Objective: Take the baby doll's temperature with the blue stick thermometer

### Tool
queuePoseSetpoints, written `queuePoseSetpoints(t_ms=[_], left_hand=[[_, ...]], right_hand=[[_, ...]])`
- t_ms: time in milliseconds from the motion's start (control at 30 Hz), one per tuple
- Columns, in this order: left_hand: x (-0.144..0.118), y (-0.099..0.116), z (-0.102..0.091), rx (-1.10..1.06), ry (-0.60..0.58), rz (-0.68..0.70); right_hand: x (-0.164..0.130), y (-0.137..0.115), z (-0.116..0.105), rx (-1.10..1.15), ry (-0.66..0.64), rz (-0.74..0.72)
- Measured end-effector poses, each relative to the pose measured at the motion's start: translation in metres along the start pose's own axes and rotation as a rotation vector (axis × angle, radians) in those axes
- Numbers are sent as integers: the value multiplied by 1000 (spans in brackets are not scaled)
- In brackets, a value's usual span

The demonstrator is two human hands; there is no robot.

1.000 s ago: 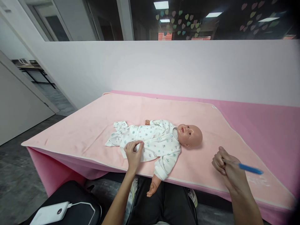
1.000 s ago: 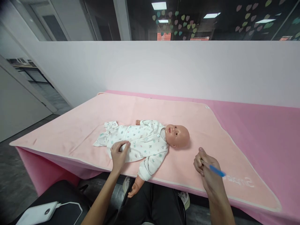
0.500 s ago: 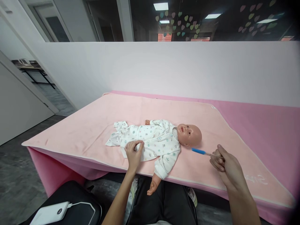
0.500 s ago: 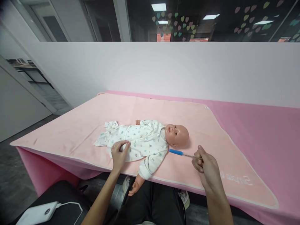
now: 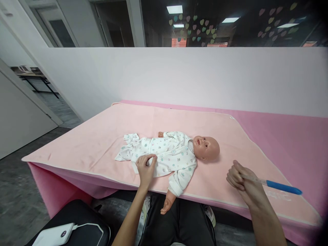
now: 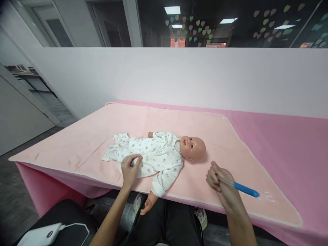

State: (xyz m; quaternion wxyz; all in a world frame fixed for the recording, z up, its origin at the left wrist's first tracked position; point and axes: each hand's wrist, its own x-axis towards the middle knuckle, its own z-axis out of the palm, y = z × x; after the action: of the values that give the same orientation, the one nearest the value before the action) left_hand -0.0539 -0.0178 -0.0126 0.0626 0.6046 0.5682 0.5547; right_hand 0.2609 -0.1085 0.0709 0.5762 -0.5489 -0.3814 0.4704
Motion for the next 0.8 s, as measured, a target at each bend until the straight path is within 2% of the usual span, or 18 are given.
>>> queuePoseSetpoints(t_ms=[100,267,367,467,567,700,733,800], left_hand=[[0,0,0,0,-1,3],[0,-1,0,11,-9,7],[1,-1,1,8,-2,7],[1,0,0,7,-3,5],[1,1,0,9,-13,6],[1,1,0,12,-14,1],[1,1,0,15,-13,-3],[1,1,0,20,-10,-8]], right_hand=[[0,1,0,-125,138,-32],[-4,-6,-1,117,31,26],[-4,-5,-2,-1,9,23],[-2,1,0,-213,132,-55],[-3,2,1,-161,156,-59],[-7,-6,2,-17,3,22],[-7,-7,3,-42,2,13],[-6,-6,4,-153,105,-50]])
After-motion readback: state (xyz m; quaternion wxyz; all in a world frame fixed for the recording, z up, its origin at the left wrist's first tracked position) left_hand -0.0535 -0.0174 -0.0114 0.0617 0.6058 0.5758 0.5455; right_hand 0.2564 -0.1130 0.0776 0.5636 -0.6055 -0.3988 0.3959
